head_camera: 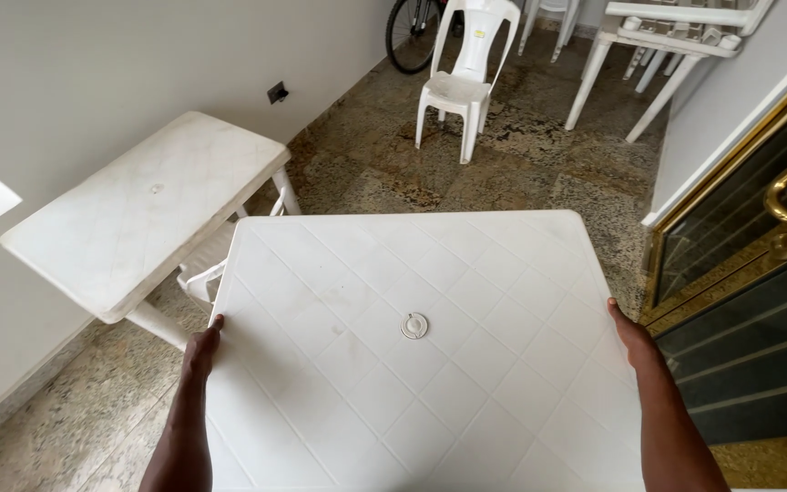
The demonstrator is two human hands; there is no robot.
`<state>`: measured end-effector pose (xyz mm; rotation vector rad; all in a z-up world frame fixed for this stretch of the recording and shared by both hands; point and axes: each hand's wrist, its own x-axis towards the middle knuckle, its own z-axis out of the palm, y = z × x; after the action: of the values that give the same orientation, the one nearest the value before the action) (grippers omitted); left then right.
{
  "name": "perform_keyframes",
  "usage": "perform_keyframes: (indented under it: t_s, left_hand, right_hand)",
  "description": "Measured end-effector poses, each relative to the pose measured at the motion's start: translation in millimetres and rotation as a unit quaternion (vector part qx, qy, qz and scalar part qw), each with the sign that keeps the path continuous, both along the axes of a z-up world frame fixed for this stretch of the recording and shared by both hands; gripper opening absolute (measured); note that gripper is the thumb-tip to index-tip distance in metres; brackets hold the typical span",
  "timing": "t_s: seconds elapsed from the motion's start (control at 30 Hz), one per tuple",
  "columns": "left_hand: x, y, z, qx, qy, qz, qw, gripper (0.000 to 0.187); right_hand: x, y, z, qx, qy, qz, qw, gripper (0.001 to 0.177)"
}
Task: The recorder arranges plastic tables and chairs on a balcony and wipes one table with a cloth.
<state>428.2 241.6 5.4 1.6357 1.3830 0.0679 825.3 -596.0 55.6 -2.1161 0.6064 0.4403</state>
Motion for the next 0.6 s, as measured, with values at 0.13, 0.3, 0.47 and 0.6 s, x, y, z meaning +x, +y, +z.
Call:
perform_keyframes:
  t_s: [0.13, 0.3, 0.47, 0.6]
  left_hand:
    - [37.6, -26.3, 30.4, -0.009, 0.015, -0.019, 1.000, 0.091]
    - [111.6, 1.3, -4.1, 0.019, 0.000, -0.031, 0.999, 0.095]
    - [171.4, -6.2, 26.0, 0.031, -0.015, -0.043, 0.999, 0.094]
    - [207.9, -7.3, 39.5, 0.012, -0.012, -0.033, 0.999, 0.095]
  right_hand:
    - [8.0, -15.0, -2.2, 0.003, -0.012, -0.011, 1.000, 0.125]
    - [55.4, -30.3, -18.0, 0.017, -0.021, -0.046, 0.999, 0.125]
    - [105.6, -42.4, -26.8, 0.036, -0.052, -0.038, 0.997, 0.124]
    - [145.9, -46.9, -30.9, 0.047, -0.049, -0.031, 0.997, 0.122]
